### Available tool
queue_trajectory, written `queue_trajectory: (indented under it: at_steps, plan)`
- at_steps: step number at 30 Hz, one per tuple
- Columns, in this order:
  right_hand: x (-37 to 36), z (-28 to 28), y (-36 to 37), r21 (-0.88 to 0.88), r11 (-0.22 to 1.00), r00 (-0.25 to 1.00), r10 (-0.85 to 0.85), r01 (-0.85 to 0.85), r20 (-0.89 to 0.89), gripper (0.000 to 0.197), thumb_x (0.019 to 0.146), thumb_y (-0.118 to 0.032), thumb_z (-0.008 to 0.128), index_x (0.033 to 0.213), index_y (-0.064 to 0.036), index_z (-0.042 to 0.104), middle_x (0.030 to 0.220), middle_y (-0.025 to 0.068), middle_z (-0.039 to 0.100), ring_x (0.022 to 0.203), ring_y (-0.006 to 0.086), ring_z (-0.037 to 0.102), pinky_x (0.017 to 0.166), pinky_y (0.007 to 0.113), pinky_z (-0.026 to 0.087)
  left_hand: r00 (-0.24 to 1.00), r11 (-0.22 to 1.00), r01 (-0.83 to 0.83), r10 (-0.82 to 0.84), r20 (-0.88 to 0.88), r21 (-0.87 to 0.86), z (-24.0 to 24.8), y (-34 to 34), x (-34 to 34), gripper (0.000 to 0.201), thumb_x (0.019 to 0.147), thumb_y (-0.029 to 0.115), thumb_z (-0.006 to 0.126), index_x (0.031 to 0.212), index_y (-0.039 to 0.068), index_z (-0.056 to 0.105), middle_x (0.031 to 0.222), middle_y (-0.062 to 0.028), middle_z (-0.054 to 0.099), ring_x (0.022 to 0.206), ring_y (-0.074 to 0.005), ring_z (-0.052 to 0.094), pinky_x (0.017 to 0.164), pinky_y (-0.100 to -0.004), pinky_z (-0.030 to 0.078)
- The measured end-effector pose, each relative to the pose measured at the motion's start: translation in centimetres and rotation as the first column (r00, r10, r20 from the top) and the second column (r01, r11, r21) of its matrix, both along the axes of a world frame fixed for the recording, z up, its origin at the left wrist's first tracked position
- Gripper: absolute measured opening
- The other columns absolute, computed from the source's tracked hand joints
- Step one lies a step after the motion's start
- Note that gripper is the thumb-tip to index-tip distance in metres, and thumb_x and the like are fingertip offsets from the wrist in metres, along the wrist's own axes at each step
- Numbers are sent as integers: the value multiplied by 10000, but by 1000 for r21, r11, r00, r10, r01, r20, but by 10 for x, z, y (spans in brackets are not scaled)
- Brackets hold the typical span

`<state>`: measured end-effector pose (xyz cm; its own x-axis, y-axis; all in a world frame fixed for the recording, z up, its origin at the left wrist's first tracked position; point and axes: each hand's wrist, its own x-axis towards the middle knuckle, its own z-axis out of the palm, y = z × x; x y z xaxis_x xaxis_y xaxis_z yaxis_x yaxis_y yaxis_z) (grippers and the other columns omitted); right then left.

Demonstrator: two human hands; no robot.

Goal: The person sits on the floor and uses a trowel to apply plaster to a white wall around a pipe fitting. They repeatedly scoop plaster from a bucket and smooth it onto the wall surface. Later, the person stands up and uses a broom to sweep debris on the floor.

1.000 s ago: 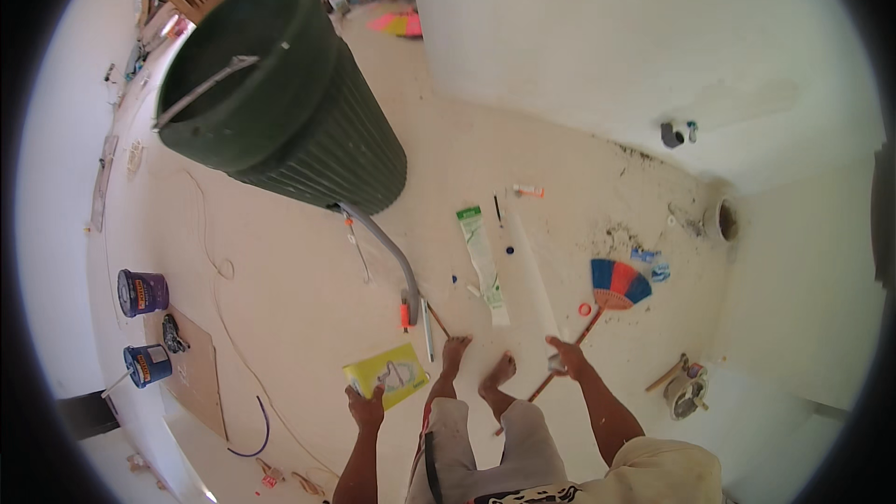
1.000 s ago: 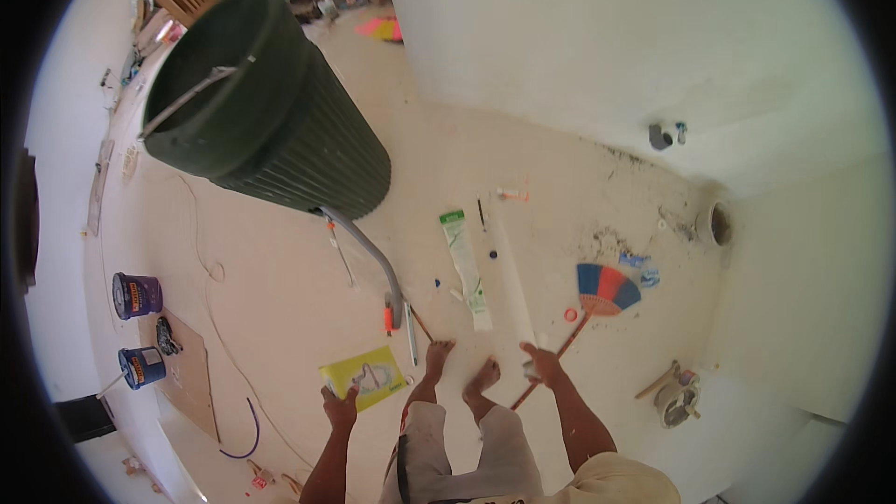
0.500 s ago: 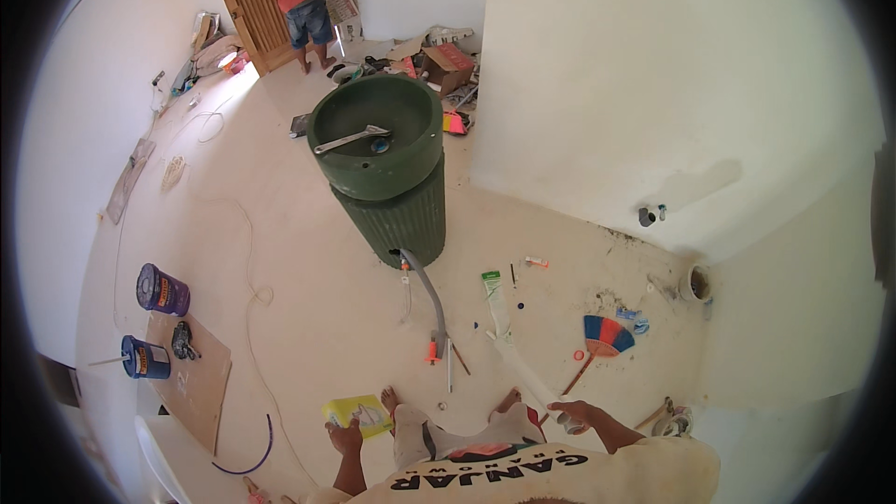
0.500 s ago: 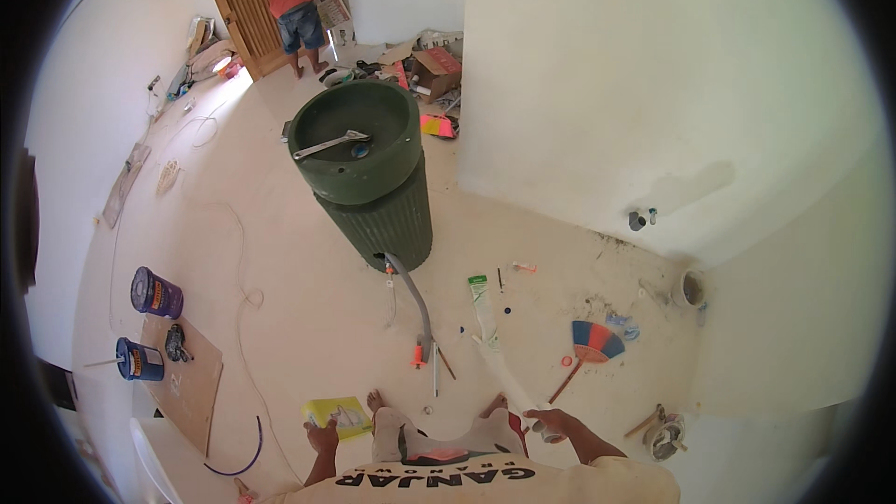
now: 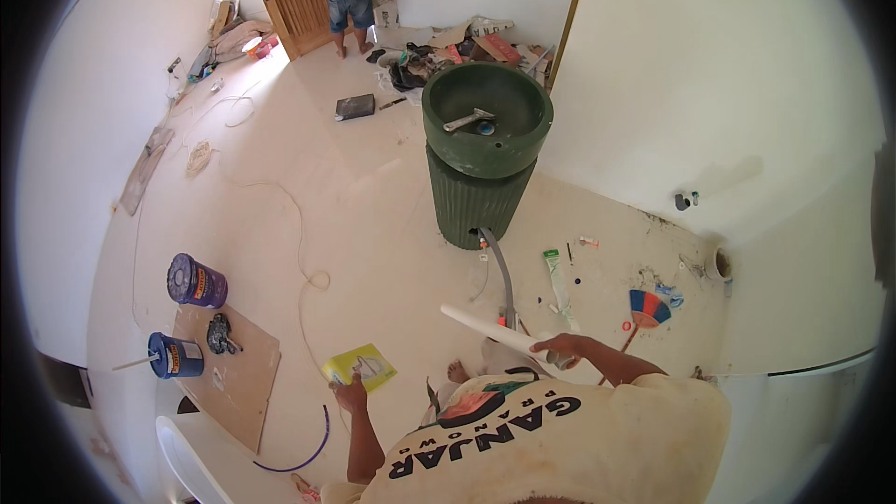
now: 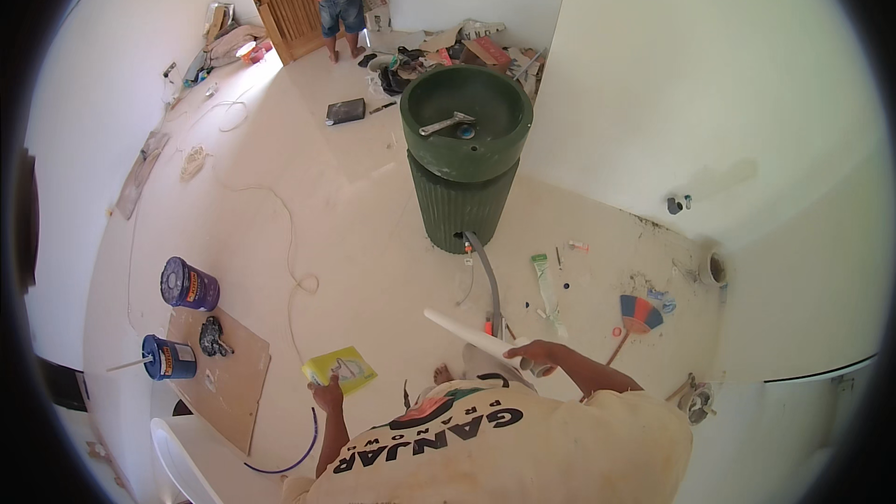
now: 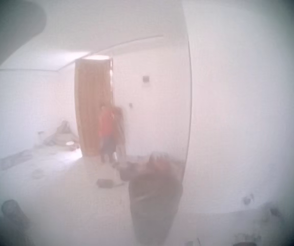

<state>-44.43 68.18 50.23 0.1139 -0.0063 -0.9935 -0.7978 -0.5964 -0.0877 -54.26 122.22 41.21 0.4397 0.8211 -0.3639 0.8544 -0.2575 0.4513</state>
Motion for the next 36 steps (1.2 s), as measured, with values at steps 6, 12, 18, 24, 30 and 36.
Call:
queue_trajectory:
  at_steps: [6, 12, 18, 24, 30, 36]
  plan:
    - [77, 11, 98, 126, 992, 999, -32, 28, 34, 905, 686, -637, 761, 1415, -175, 490, 1396, 130, 495, 1273, 314, 481, 951, 502, 467, 994, 994, -37, 26, 104, 108, -22, 46, 58, 832, 777, 284, 777, 1330, -161, 344, 1124, -328, 627, 1005, -435, 655, 838, -462, 549]
    - [167, 5, 192, 231, 971, 992, -84, 61, 90, 883, 726, -621, 750, 1402, -115, 494, 1340, 132, 514, 1223, 300, 486, 892, 513, 478, 991, 998, -48, 43, 126, 31, -17, 83, 147, 886, 776, 329, 790, 1350, -165, 330, 1134, -325, 628, 1028, -420, 652, 843, -443, 552]
    - [273, -4, 257, 288, 948, 976, -176, 133, 130, 797, 721, -639, 739, 1294, -112, 570, 1227, 114, 576, 1108, 278, 550, 812, 469, 484, 999, 999, -42, 42, 3, 22, -9, 137, 240, 902, 765, 332, 804, 1356, -157, 329, 1118, -308, 643, 986, -411, 671, 816, -437, 565]
    - [397, 18, 312, 309, 891, 901, -397, 332, 176, 748, 738, -627, 736, 1238, -85, 604, 1176, 121, 577, 1030, 311, 580, 755, 478, 497, 990, 994, -106, 102, 98, 39, -7, 180, 346, 819, 773, 329, 798, 1297, -142, 381, 1084, -290, 661, 943, -399, 686, 799, -442, 569]
    - [509, 8, 346, 369, 828, 829, -518, 423, 211, 783, 720, -643, 730, 1210, -42, 618, 1153, 125, 586, 993, 293, 587, 735, 453, 511, 987, 996, -83, 87, 139, -29, -24, 225, 470, 754, 780, 308, 797, 1250, -133, 404, 1092, -277, 665, 947, -382, 690, 783, -419, 575]
    - [613, -18, 375, 316, 775, 730, -627, 548, 272, 767, 729, -633, 730, 1210, -50, 597, 1089, 113, 597, 961, 270, 581, 746, 439, 506, 991, 995, 86, -81, 109, -43, -36, 266, 626, 743, 782, 284, 788, 1241, -141, 387, 1100, -282, 660, 973, -392, 682, 799, -421, 568]
